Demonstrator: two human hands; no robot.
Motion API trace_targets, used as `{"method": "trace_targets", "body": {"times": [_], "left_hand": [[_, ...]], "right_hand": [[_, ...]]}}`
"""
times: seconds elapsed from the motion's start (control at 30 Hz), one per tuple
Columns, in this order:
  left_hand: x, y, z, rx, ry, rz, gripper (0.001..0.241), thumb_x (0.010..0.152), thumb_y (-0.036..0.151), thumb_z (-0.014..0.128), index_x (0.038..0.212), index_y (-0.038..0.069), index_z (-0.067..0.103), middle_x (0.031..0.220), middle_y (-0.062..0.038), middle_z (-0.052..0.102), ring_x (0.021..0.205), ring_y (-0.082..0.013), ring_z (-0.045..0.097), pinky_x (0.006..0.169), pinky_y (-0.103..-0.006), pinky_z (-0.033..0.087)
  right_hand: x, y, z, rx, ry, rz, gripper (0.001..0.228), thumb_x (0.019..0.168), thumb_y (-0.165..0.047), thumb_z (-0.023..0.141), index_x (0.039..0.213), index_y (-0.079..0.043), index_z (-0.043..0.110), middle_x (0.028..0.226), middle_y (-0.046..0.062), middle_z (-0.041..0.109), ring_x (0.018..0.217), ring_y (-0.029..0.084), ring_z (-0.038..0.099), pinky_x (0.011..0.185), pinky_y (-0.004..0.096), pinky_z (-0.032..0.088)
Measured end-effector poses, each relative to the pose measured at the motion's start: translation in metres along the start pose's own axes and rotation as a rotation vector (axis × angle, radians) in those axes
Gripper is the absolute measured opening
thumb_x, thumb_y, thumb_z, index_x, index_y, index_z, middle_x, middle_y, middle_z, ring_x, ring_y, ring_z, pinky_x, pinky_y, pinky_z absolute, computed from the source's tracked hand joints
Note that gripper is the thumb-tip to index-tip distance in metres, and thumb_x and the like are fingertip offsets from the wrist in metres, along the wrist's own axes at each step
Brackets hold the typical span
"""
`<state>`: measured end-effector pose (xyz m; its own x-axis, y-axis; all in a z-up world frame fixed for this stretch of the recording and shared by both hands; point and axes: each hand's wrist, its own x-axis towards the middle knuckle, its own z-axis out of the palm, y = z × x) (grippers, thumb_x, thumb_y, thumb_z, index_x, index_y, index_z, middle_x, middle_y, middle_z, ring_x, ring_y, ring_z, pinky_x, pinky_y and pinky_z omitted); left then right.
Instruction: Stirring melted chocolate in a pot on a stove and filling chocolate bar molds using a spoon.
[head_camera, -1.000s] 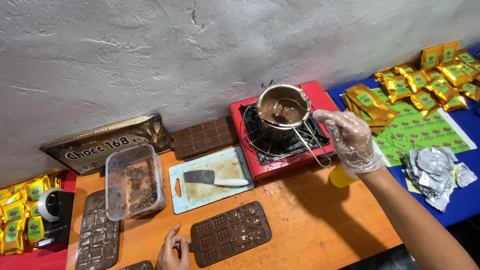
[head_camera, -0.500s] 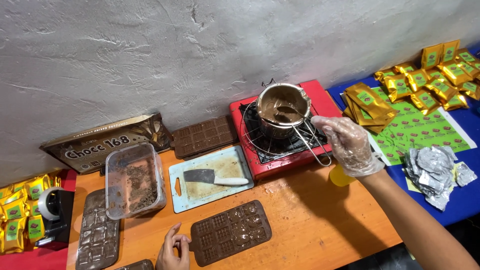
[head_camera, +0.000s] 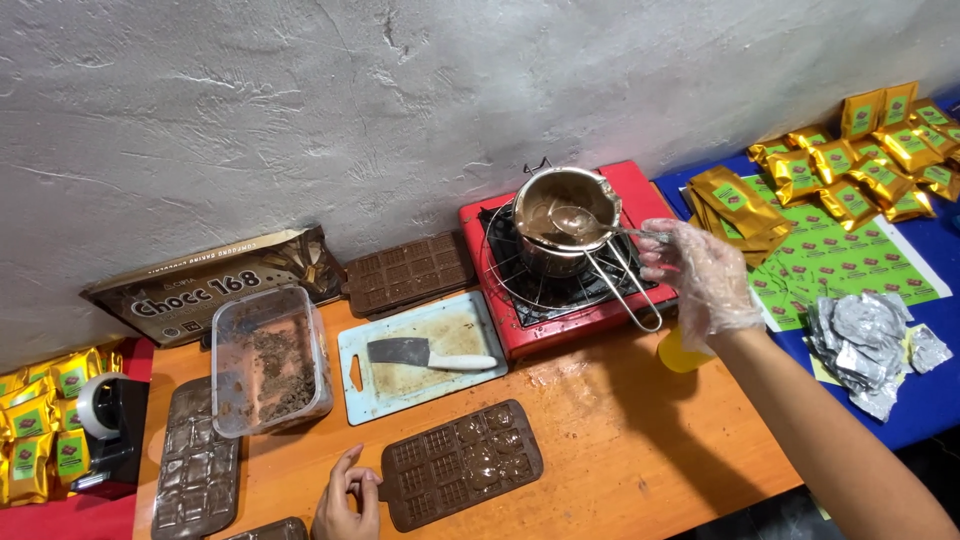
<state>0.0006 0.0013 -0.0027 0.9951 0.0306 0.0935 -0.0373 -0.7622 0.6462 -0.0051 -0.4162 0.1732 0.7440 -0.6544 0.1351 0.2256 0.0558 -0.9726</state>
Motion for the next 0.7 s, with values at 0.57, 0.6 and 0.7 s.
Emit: {"method": "trace_targets", "body": {"times": [0.57, 0.6, 0.7], "left_hand": [[0.0, -0.002, -0.002, -0.113, 0.023, 0.054, 0.032, 0.087, 0.02, 0.052, 0.117, 0.013, 0.059, 0.07, 0.005, 0.066, 0.061, -0.0104, 0.059, 0.063, -0.0258, 0.049], [0.001, 0.0, -0.004, -0.112, 0.027, 0.051, 0.032, 0.087, 0.02, 0.052, 0.117, 0.013, 0.059, 0.07, 0.005, 0.066, 0.061, -0.0104, 0.059, 0.063, -0.0258, 0.049], [0.005, 0.004, -0.01, -0.16, 0.049, -0.022, 0.027, 0.088, 0.017, 0.052, 0.113, 0.011, 0.061, 0.071, 0.003, 0.066, 0.05, -0.0084, 0.049, 0.047, -0.0234, 0.038]], "right_hand": [[0.005, 0.003, -0.004, 0.206, 0.08, 0.352, 0.027, 0.091, -0.022, 0.056, 0.108, -0.002, 0.061, 0.085, 0.004, 0.061, 0.066, 0.007, 0.056, 0.062, 0.013, 0.052], [0.006, 0.002, -0.002, 0.207, 0.075, 0.353, 0.027, 0.091, -0.022, 0.056, 0.108, -0.002, 0.061, 0.085, 0.004, 0.061, 0.066, 0.007, 0.056, 0.062, 0.013, 0.052], [0.001, -0.002, 0.003, 0.201, 0.031, 0.291, 0.025, 0.093, -0.023, 0.055, 0.106, -0.003, 0.06, 0.087, 0.006, 0.063, 0.064, 0.01, 0.057, 0.061, 0.017, 0.052]]}}
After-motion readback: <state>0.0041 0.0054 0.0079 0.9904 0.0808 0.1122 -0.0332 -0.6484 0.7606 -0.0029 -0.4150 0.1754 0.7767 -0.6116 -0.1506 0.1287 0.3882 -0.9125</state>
